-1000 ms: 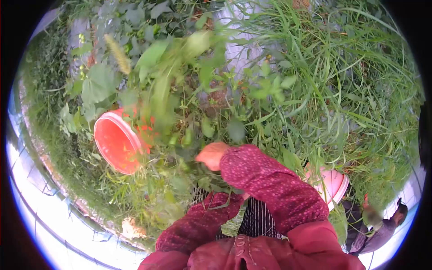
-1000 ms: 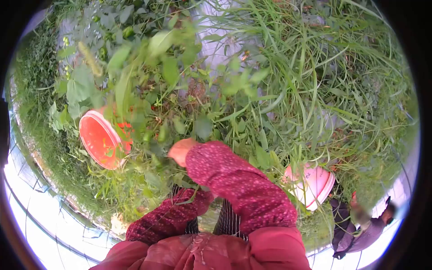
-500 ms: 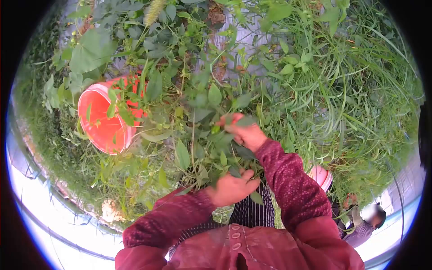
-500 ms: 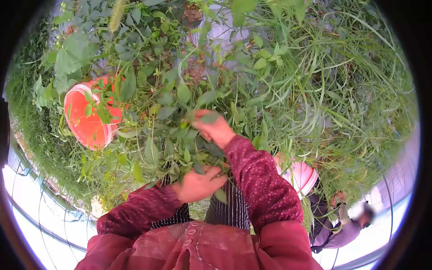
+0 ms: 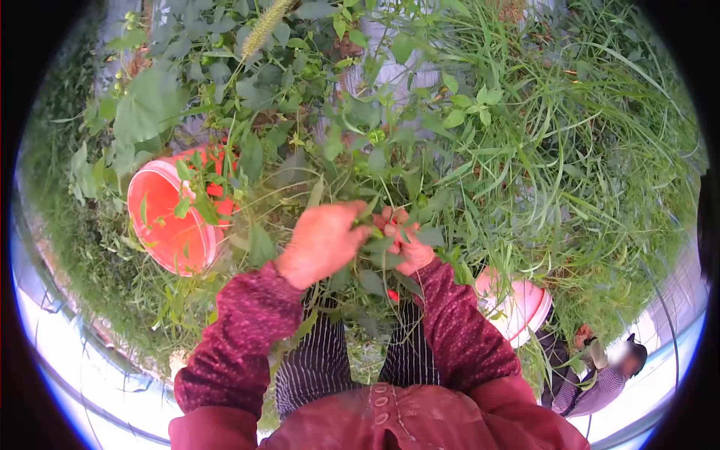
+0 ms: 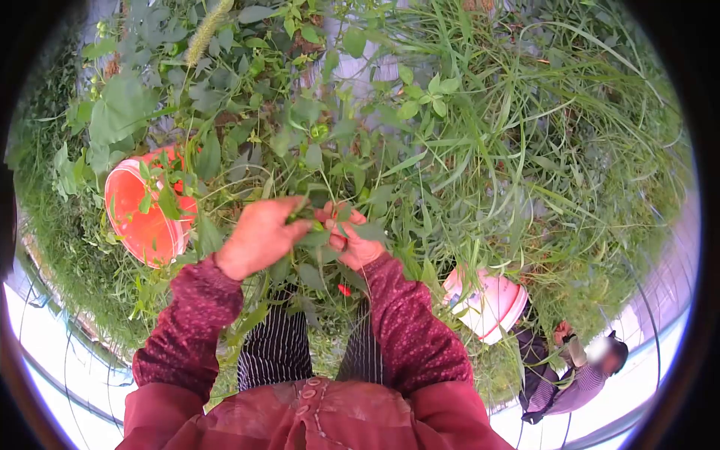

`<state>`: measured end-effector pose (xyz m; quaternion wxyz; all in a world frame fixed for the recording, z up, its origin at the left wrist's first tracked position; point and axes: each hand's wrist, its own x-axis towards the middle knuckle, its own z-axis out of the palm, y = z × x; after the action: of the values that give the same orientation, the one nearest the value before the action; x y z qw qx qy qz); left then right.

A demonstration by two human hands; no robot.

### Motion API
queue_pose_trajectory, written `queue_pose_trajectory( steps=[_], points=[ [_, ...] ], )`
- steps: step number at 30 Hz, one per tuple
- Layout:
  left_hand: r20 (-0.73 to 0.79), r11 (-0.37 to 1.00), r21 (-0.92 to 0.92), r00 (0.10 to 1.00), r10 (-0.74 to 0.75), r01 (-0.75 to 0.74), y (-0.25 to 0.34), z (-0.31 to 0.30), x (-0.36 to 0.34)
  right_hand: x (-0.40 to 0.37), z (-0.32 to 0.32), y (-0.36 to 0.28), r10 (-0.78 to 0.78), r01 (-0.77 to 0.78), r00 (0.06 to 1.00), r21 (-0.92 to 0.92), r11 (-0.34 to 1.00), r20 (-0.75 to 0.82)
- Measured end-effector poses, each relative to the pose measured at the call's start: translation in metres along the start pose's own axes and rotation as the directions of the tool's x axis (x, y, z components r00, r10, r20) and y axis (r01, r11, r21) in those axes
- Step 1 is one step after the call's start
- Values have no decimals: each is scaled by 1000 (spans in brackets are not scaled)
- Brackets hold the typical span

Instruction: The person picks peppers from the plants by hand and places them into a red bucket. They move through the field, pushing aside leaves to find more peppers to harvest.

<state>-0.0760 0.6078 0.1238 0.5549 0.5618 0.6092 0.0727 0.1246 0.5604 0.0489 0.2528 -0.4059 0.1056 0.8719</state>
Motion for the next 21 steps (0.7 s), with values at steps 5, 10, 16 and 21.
queue_pose_trajectory(
  steps=[5, 10, 16, 21],
  points=[
    [81, 988, 59, 986, -145, 141, 2, 22, -16, 0, 6, 4, -34, 33, 999, 85, 996, 4],
    [-27, 999, 39, 999, -34, 35, -26, 39, -50, 6, 12, 8, 57, -67, 985, 54, 996, 166],
    [-74, 764, -607, 942, -329, 219, -25, 22, -66, 2, 33, 5, 60, -66, 993, -50, 997, -106],
    [84, 448, -858, 929, -360, 251, 0, 1, -98, 10, 43, 12, 270, -256, 962, -217, 942, 39]
  ],
)
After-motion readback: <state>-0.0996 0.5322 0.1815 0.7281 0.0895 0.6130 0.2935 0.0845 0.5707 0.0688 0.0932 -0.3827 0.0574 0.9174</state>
